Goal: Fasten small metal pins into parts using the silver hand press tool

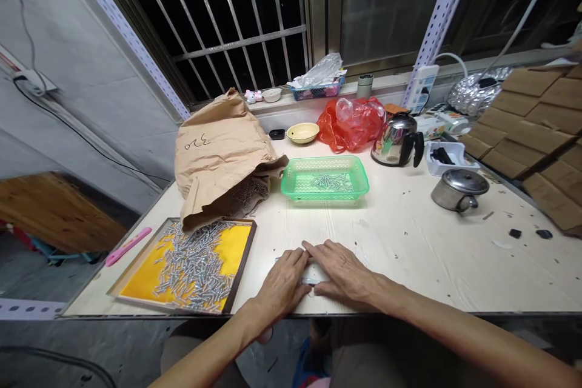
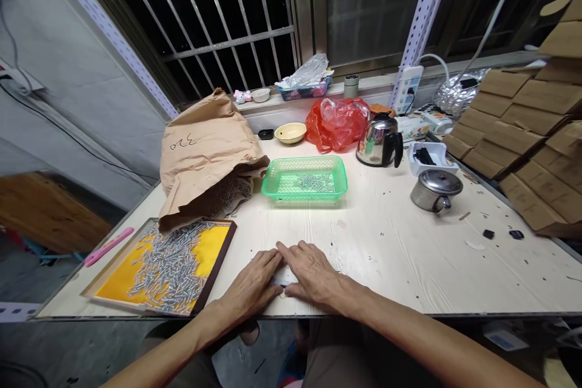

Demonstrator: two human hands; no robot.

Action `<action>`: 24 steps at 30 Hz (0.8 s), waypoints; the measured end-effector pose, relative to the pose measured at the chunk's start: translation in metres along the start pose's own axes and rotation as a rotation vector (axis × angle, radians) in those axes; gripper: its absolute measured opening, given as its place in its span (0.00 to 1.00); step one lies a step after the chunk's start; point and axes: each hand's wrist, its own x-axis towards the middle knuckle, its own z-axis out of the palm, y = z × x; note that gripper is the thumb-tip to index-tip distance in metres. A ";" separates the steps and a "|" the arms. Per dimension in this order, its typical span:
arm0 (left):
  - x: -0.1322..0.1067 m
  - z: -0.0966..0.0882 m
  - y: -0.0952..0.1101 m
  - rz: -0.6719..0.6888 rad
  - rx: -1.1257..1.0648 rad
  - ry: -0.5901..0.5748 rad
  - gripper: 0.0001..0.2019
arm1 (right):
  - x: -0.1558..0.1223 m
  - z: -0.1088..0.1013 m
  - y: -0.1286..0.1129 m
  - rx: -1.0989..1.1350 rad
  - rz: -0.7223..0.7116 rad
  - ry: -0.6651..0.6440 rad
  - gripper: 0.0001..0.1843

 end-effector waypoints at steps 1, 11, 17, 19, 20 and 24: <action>0.002 -0.002 0.000 -0.017 0.013 -0.014 0.29 | -0.002 -0.003 -0.002 -0.017 0.048 -0.024 0.45; 0.024 -0.015 -0.003 0.041 0.050 -0.118 0.17 | 0.006 -0.019 -0.012 -0.184 0.183 -0.138 0.13; 0.026 -0.006 -0.003 0.002 0.017 -0.091 0.12 | 0.011 -0.004 -0.005 -0.169 0.197 -0.143 0.10; 0.026 -0.003 -0.003 -0.001 0.014 -0.086 0.12 | 0.009 0.003 -0.003 -0.177 0.197 -0.121 0.11; 0.026 -0.003 -0.003 -0.005 0.015 -0.089 0.12 | 0.009 0.006 -0.002 -0.182 0.191 -0.110 0.12; 0.028 -0.007 -0.004 -0.036 0.028 -0.083 0.11 | 0.007 0.005 0.000 -0.208 0.179 -0.049 0.10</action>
